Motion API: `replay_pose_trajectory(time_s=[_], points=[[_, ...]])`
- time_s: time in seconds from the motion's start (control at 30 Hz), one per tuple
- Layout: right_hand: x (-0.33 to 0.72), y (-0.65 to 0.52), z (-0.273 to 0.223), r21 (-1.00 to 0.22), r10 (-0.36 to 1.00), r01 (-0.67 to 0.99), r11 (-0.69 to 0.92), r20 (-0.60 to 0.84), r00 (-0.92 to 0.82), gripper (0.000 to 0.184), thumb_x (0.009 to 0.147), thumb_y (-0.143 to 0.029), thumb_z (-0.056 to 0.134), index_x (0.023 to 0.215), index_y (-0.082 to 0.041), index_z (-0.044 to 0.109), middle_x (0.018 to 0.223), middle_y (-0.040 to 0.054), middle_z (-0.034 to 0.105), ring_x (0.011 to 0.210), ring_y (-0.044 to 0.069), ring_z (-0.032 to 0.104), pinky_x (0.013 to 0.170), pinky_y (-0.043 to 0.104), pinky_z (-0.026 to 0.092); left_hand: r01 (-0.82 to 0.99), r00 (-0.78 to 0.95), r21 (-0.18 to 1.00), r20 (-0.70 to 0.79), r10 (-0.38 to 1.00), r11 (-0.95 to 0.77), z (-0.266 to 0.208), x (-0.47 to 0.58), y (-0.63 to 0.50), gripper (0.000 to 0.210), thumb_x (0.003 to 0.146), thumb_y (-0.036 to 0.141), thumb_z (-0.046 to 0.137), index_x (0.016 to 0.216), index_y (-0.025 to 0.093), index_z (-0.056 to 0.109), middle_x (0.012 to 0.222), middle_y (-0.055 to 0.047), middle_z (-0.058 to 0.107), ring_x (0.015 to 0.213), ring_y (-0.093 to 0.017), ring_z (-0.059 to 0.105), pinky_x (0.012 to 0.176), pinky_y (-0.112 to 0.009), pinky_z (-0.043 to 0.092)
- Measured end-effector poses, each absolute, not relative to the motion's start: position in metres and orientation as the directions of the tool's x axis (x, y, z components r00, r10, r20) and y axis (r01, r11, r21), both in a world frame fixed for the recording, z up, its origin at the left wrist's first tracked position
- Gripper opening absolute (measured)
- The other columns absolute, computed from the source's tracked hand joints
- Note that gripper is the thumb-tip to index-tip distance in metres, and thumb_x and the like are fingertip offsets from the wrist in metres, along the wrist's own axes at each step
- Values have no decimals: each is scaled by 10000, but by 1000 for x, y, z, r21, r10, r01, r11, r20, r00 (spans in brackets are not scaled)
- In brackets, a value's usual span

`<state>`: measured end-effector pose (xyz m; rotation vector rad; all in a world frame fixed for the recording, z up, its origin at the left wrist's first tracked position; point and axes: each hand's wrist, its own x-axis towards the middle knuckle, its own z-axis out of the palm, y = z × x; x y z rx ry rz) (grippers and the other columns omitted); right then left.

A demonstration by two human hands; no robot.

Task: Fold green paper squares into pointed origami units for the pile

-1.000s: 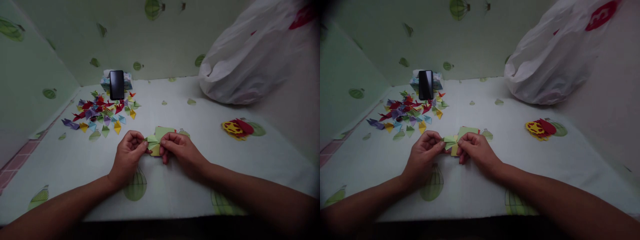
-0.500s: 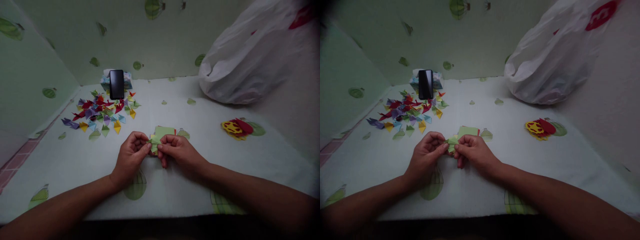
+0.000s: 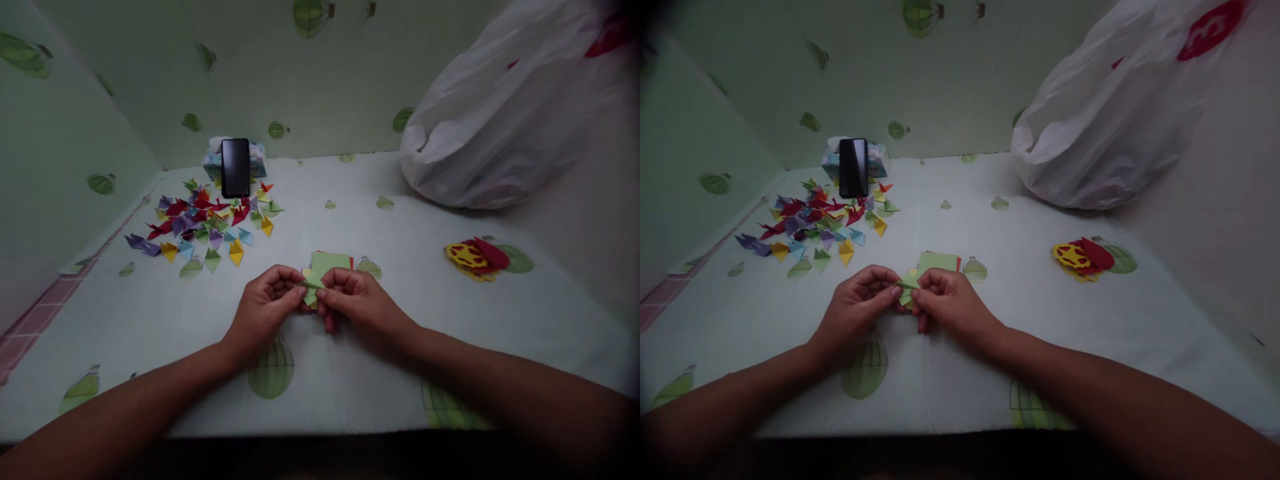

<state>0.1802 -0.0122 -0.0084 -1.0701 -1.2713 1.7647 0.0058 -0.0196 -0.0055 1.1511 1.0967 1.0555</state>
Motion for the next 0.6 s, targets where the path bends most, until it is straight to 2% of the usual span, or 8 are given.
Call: replay_pose_trajectory(time_s=[0.07,0.17,0.33,0.6], points=[[181,-12,-7,-973,902,-67,-222,-179,-392,160,820,-272,636,831,-196,495,629,-45,610,479,95,574,485,229,437,-67,135,990,-115,984,125,-5,6,-19,162,771,224,741,856,155,622,709,12,671,622,-115,661,635,-236,538],[182,-11,-7,-990,922,-56,-131,-101,-375,215,813,-252,643,953,-216,484,615,-70,579,502,105,569,508,238,432,-78,125,985,-142,982,152,-6,5,-19,170,765,225,747,852,151,621,713,10,672,620,-116,665,631,-235,539],[182,-10,-7,-994,917,-20,-109,-93,-387,121,816,-260,627,827,-191,528,624,-40,580,527,100,560,538,247,429,-96,159,979,-163,974,180,-7,5,-19,168,761,216,753,847,150,624,734,9,679,641,-110,676,650,-223,544],[182,-10,-5,-994,934,4,-106,-101,-341,87,790,-225,620,805,-194,540,597,-44,581,526,113,586,544,257,442,-155,204,958,-208,957,242,-8,3,-18,131,784,206,720,866,147,637,744,4,680,656,-112,681,697,-247,571]])
